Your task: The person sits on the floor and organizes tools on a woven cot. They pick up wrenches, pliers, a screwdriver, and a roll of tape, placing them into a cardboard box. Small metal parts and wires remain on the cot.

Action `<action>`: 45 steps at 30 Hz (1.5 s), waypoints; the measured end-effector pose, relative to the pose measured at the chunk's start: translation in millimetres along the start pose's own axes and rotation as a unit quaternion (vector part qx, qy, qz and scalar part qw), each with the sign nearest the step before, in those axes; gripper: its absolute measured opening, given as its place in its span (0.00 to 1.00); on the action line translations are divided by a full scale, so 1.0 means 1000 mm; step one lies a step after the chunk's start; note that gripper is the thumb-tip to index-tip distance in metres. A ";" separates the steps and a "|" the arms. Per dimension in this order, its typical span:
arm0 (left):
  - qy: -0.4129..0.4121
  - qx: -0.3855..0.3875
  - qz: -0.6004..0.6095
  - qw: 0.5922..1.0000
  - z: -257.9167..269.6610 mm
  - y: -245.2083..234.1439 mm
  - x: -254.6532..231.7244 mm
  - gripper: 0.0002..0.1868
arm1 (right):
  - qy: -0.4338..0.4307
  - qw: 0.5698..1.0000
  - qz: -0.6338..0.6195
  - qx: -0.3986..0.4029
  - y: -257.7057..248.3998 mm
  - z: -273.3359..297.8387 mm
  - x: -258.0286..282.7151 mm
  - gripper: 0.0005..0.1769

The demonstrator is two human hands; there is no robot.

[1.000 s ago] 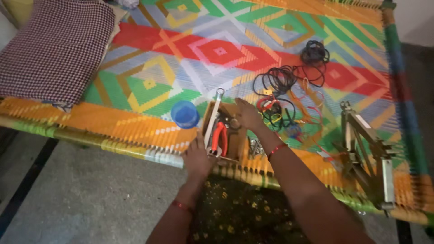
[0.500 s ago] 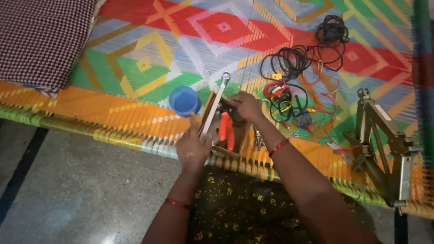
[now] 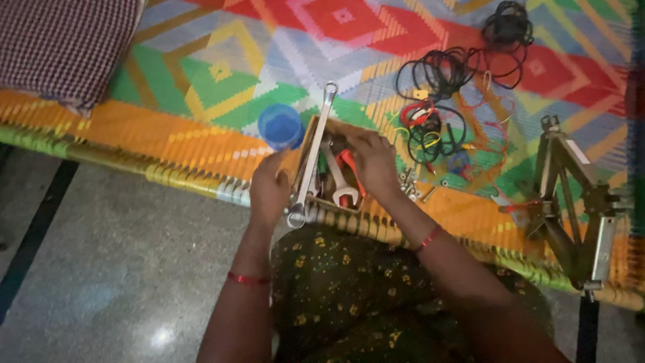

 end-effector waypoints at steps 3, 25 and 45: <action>-0.046 -0.023 0.025 0.998 0.000 -0.003 0.023 0.22 | -0.043 0.998 -0.007 0.042 -0.006 0.016 0.012 0.18; -0.263 0.233 -0.038 0.936 0.017 0.027 0.042 0.67 | 0.285 0.896 -0.083 0.330 0.081 -0.013 -0.013 0.53; -0.267 0.117 0.132 0.947 -0.006 0.004 0.039 0.39 | 0.344 0.858 -0.211 0.317 0.131 -0.009 -0.041 0.60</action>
Point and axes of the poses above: each hand's wrist, its own z-axis away from the middle knuckle, its own y-axis out of the palm, x = y × z, the point moved 4 cm from there along -z, towards the middle knuckle, and after that the axes turned 9 degrees about z, right-handed, at the moved point
